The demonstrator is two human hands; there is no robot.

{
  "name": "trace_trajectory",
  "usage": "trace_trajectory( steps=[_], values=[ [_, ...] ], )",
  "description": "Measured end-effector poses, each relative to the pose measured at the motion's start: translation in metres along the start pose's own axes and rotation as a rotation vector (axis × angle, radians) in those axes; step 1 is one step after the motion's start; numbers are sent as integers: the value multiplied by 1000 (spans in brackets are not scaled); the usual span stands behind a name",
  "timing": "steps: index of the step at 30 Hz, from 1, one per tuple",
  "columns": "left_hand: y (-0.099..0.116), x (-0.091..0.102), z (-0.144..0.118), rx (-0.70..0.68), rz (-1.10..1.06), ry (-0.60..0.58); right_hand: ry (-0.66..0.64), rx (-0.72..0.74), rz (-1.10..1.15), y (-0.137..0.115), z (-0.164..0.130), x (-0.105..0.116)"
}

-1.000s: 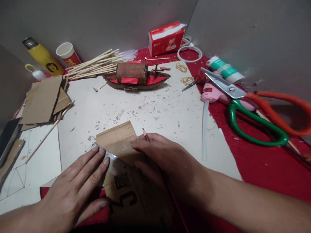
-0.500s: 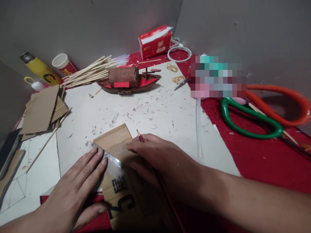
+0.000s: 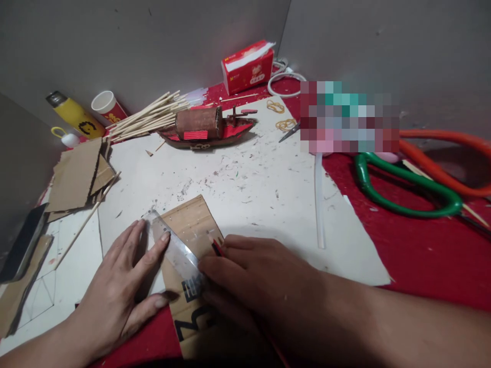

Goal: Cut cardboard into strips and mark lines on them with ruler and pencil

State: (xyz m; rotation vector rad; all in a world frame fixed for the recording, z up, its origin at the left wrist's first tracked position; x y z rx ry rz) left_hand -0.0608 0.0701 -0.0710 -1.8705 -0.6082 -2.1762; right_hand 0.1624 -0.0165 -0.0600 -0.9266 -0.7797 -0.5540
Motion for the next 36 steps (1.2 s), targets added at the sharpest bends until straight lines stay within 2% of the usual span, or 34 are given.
trace_trajectory(
  steps=[2, 5, 11, 16, 18, 20, 25, 27, 36],
  values=[
    [-1, 1, -2, 12, 32, -10, -78, 37, 23, -3, 0, -5],
    [-3, 4, 0, 12, -36, -11, -163, 150, 96, -12, 0, -8],
    [-10, 0, 17, 121, -95, -22, -235, 202, 207, -23, 3, -6],
    [-14, 2, 27, 78, -148, -110, -303, 266, 222, -23, 1, -10],
    [-21, 6, 27, 77, -175, -143, -268, 257, 238, -17, 0, -11],
    [-28, 11, 26, 76, -186, -168, -173, 205, 246, -8, -1, -9],
    [-29, 16, 24, 9, -208, -232, 164, -112, 186, 18, -1, -2],
    [-25, 16, 23, -23, -215, -253, 249, -191, 152, 22, 0, 0],
    [-19, 15, 25, -61, -235, -272, 224, -182, 107, 23, 3, -5]
  ],
)
Point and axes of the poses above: each hand's wrist, its own z-axis towards the middle knuckle, its own x-axis out of the back of the hand, y = z × x, the point moved 4 cm from there along z, towards the middle knuckle, and after that the axes turned 6 degrees about -z, right-handed, at the moved point
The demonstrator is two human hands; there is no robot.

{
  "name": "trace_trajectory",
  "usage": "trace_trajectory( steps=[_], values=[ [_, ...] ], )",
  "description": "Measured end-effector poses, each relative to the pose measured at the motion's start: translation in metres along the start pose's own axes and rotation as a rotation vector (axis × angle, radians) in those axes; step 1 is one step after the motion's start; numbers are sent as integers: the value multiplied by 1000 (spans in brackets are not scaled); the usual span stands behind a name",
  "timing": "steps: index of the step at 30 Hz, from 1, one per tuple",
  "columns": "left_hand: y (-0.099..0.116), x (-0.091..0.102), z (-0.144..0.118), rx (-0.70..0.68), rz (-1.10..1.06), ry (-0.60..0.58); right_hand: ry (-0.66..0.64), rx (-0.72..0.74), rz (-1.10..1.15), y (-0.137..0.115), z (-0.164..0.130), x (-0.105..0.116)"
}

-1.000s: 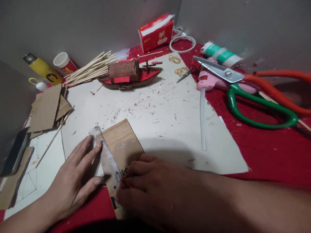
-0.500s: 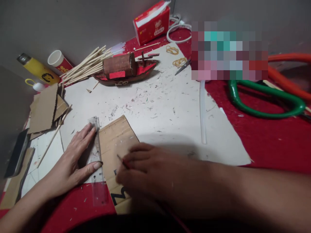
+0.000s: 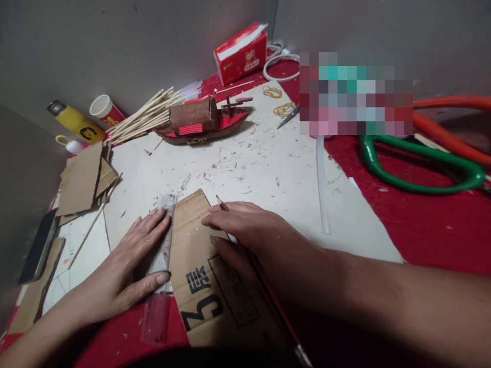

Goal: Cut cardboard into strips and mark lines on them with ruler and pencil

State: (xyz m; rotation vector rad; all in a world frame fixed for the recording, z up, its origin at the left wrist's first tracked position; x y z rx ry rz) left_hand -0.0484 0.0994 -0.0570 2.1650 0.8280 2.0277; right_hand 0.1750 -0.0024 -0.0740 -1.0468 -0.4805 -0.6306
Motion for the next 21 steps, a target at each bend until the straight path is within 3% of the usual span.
trace_trajectory(
  steps=[6, 15, 21],
  values=[
    [4, 5, 8, -2, 18, -81, 6, 5, -26, 3, -2, -2],
    [-1, 1, 16, -48, 123, 82, -29, 2, 20, 4, -2, -3],
    [-4, 2, 20, -115, 91, 71, 2, 1, 41, 5, -2, -4]
  ],
)
Point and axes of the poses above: each hand's wrist, its own z-axis towards the middle knuckle, its own x-axis out of the back of the hand, y = z × x, the point moved 4 cm from there along z, towards the middle knuckle, and after that the axes turned 6 degrees about -z, right-handed, at the moved point
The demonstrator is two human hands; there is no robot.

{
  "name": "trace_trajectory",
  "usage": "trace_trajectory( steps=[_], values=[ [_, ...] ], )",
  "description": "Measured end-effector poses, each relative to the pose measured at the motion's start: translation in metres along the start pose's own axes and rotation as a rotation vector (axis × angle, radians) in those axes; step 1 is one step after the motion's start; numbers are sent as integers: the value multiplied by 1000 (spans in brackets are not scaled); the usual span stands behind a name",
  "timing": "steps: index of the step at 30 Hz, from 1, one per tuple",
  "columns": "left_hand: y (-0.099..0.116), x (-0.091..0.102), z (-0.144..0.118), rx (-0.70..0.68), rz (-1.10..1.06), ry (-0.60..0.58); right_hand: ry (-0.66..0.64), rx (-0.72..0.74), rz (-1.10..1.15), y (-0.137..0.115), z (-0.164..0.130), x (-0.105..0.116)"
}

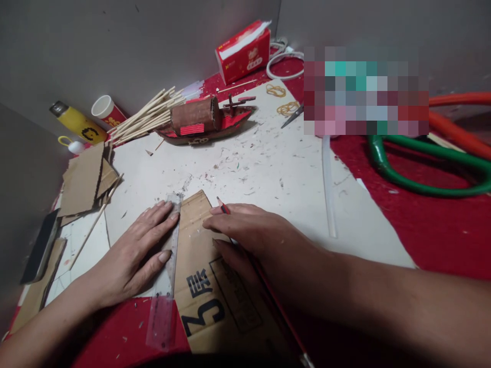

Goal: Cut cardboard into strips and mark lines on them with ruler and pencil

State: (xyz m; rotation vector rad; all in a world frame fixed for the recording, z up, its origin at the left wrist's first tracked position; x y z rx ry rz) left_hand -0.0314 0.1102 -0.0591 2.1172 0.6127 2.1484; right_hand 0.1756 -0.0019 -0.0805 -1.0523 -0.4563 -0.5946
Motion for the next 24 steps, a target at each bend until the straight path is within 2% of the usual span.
trace_trajectory(
  steps=[11, 24],
  values=[
    [-7, 0, -3, 5, -86, -23, -4, -20, 75, 0, -1, -1],
    [-9, 0, -4, 24, -91, -1, 16, 7, 38, 0, 0, 1]
  ],
)
Point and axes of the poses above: each hand's wrist, its own z-axis towards the middle knuckle, its own x-axis out of the back of the hand, y = z × x, the point moved 4 cm from there along z, towards the middle knuckle, and after that the axes turned 6 degrees about -z, right-handed, at the moved point
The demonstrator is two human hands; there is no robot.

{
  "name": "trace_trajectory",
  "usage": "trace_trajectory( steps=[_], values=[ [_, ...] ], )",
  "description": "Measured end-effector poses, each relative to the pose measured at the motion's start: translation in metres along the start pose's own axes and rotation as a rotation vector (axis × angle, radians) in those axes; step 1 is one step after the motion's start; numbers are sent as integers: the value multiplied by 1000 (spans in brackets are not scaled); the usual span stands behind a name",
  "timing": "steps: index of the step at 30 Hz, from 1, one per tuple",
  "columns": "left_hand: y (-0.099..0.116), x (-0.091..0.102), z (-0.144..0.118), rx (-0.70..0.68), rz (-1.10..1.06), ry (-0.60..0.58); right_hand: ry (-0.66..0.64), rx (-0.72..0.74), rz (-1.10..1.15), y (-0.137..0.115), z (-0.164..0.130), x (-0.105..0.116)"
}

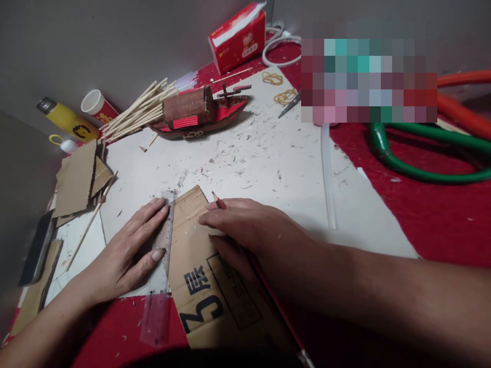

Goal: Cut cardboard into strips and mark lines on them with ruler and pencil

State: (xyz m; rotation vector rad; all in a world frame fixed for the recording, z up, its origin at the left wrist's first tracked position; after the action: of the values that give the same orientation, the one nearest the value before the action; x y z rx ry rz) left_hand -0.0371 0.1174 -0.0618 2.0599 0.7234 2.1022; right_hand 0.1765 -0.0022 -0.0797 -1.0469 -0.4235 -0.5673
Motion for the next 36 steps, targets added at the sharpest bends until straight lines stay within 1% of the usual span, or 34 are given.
trace_trajectory(
  steps=[5, 11, 15, 20, 24, 28, 34, 36],
  values=[
    [-1, 0, 1, -20, -19, 17, -7, -22, -26, -2, 2, 0],
    [-2, 1, 3, -34, -33, 47, 12, -1, -76, 1, 0, -1],
    [-1, 0, 3, -42, -42, 44, -6, -5, -73, 0, 0, -2],
    [0, 0, 6, -35, -46, 15, -14, -50, -54, -1, 1, 0],
    [0, 0, 6, -21, -48, 16, -27, -24, -67, -1, 0, 0],
    [-1, 0, 5, -35, -55, 39, -32, -31, -42, 1, 0, 0],
    [-1, -3, 6, -29, -56, 61, -58, -43, -77, 2, 0, -1],
    [0, -4, 7, -38, -44, 76, -49, -35, -74, 0, 0, 0]
  ],
)
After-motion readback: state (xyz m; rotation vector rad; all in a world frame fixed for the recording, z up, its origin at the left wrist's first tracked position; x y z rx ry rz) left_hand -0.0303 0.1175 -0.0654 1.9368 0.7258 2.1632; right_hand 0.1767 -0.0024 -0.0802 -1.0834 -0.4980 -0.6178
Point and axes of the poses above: each hand's wrist, its own z-axis towards the middle knuckle, its own x-axis out of the back of the hand, y = z × x, the point moved 4 cm from there along z, towards the middle knuckle, and after that the axes turned 6 degrees about -z, right-handed, at the moved point
